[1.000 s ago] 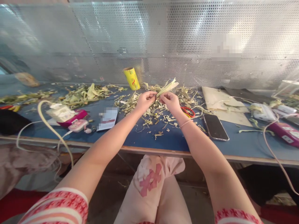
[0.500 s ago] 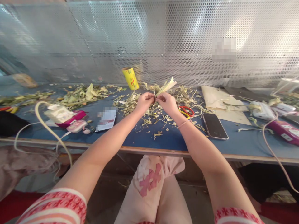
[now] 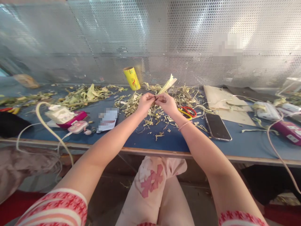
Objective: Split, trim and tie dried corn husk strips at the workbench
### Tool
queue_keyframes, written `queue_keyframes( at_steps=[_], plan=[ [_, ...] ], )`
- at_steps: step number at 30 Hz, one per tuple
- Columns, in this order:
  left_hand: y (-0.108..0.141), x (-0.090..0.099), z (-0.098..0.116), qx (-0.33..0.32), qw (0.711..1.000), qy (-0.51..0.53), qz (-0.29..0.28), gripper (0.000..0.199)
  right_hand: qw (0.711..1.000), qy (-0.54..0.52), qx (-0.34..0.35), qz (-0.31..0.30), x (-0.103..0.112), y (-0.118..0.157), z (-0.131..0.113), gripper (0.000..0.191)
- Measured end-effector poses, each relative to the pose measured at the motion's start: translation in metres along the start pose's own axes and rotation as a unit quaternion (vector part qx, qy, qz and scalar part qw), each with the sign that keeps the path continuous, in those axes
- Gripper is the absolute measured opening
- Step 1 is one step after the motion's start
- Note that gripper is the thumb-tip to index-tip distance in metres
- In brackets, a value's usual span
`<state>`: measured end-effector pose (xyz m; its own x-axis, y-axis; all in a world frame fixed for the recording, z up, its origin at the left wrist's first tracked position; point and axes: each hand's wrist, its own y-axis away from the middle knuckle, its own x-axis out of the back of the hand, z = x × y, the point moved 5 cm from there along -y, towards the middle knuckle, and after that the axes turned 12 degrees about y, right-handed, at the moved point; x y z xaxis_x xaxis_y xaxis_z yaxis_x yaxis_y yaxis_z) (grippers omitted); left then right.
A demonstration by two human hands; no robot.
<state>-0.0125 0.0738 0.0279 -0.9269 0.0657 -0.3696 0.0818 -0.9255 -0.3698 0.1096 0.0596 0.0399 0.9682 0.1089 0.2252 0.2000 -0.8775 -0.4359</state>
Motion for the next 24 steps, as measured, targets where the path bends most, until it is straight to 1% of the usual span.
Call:
queue_keyframes(
  at_steps=[3, 5, 9, 12, 14, 17, 19, 21, 24],
  plan=[
    [0.001, -0.001, -0.001, 0.002, 1.0, 0.002, 0.009, 0.011, 1.0, -0.011, -0.022, 0.011, 0.001, -0.001, 0.003, 0.039],
    [0.002, -0.002, 0.001, -0.009, 1.0, -0.01, 0.007, 0.011, 0.999, -0.009, -0.029, 0.012, 0.002, -0.001, 0.004, 0.04],
    [0.003, -0.004, 0.003, -0.022, 0.999, -0.026, -0.007, 0.011, 1.0, 0.019, -0.017, 0.012, 0.004, -0.003, 0.006, 0.038],
    [0.004, -0.006, 0.003, -0.013, 1.0, -0.016, -0.016, 0.012, 0.996, 0.087, 0.015, 0.031, 0.008, -0.003, 0.003, 0.032],
    [0.006, -0.008, 0.003, 0.002, 1.0, 0.003, -0.016, 0.014, 0.987, 0.146, 0.048, 0.043, 0.01, -0.002, -0.003, 0.024],
    [0.008, -0.012, 0.002, 0.039, 0.998, 0.044, -0.014, 0.017, 0.966, 0.228, 0.117, 0.047, 0.011, -0.001, -0.012, 0.013],
    [0.01, -0.014, 0.002, 0.059, 0.996, 0.063, -0.018, 0.019, 0.947, 0.276, 0.156, 0.045, 0.011, 0.0, -0.016, 0.009],
    [0.01, -0.014, 0.002, 0.067, 0.995, 0.072, -0.021, 0.02, 0.933, 0.31, 0.176, 0.048, 0.012, 0.0, -0.016, 0.008],
    [0.009, -0.013, 0.003, 0.058, 0.995, 0.08, -0.019, 0.021, 0.922, 0.333, 0.191, 0.057, 0.016, -0.001, -0.014, 0.006]
  ],
)
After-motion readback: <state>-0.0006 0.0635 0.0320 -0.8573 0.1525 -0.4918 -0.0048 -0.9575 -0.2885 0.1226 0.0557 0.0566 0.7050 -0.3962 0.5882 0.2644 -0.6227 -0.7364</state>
